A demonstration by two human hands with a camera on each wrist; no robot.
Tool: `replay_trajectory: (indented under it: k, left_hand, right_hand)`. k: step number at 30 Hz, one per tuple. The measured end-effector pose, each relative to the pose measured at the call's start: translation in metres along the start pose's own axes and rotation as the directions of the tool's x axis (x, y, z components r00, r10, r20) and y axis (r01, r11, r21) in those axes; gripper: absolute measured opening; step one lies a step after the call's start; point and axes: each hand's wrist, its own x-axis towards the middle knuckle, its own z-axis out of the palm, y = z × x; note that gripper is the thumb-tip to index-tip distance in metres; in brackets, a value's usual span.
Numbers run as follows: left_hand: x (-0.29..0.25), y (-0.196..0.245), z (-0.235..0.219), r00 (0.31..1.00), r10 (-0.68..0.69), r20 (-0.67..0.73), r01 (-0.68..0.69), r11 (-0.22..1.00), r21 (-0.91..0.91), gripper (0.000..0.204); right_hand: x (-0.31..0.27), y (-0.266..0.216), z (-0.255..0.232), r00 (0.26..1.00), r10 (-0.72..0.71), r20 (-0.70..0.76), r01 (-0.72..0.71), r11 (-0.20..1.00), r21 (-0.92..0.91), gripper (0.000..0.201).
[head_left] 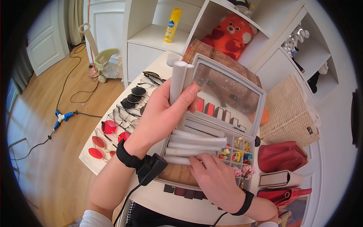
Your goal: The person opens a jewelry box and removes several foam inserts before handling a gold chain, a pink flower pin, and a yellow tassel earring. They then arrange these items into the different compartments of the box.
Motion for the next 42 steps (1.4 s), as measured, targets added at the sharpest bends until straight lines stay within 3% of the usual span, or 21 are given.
replay_trajectory:
  k: [15,21,24,26,29,32,39,42]
  left_hand:
    - [0.0,-0.001,0.0,1.0,-0.021,0.021,0.02,1.0,0.02,0.033]
    - [0.001,0.0,0.0,0.999,-0.026,0.018,0.026,0.999,0.023,0.036]
    - [0.001,0.0,0.0,1.0,-0.023,0.02,0.023,0.999,0.026,0.037]
    - [0.001,0.0,0.0,1.0,-0.019,0.016,0.019,1.0,0.022,0.037]
    - [0.0,0.0,0.001,1.0,-0.017,0.02,0.017,1.0,0.002,0.036]
    - [0.0,0.001,0.001,0.999,-0.028,0.04,0.027,0.999,0.027,0.036]
    - [0.0,-0.002,0.002,1.0,-0.023,0.019,0.023,1.0,0.02,0.036]
    - [0.0,-0.002,0.002,1.0,-0.013,0.013,0.012,0.999,0.03,0.036]
  right_hand:
    - [0.009,0.003,0.001,0.999,-0.013,0.04,0.015,0.999,-0.043,0.02]
    - [0.014,-0.004,-0.007,0.996,0.067,0.059,-0.066,0.997,-0.028,0.023]
    - [0.014,-0.008,0.0,0.985,0.092,0.148,-0.076,0.991,-0.109,0.023]
    - [0.015,-0.007,-0.005,0.994,0.071,0.083,-0.066,0.996,-0.063,0.024]
    - [0.014,0.007,-0.001,0.995,0.008,0.104,-0.018,0.996,0.092,0.023]
    - [0.012,0.001,0.001,0.989,0.033,0.145,-0.054,0.987,0.148,0.023]
    - [0.003,-0.004,0.005,0.997,0.016,0.071,-0.027,0.986,0.162,0.019]
    - [0.004,0.0,0.0,0.99,-0.09,0.112,0.068,0.98,0.185,0.018]
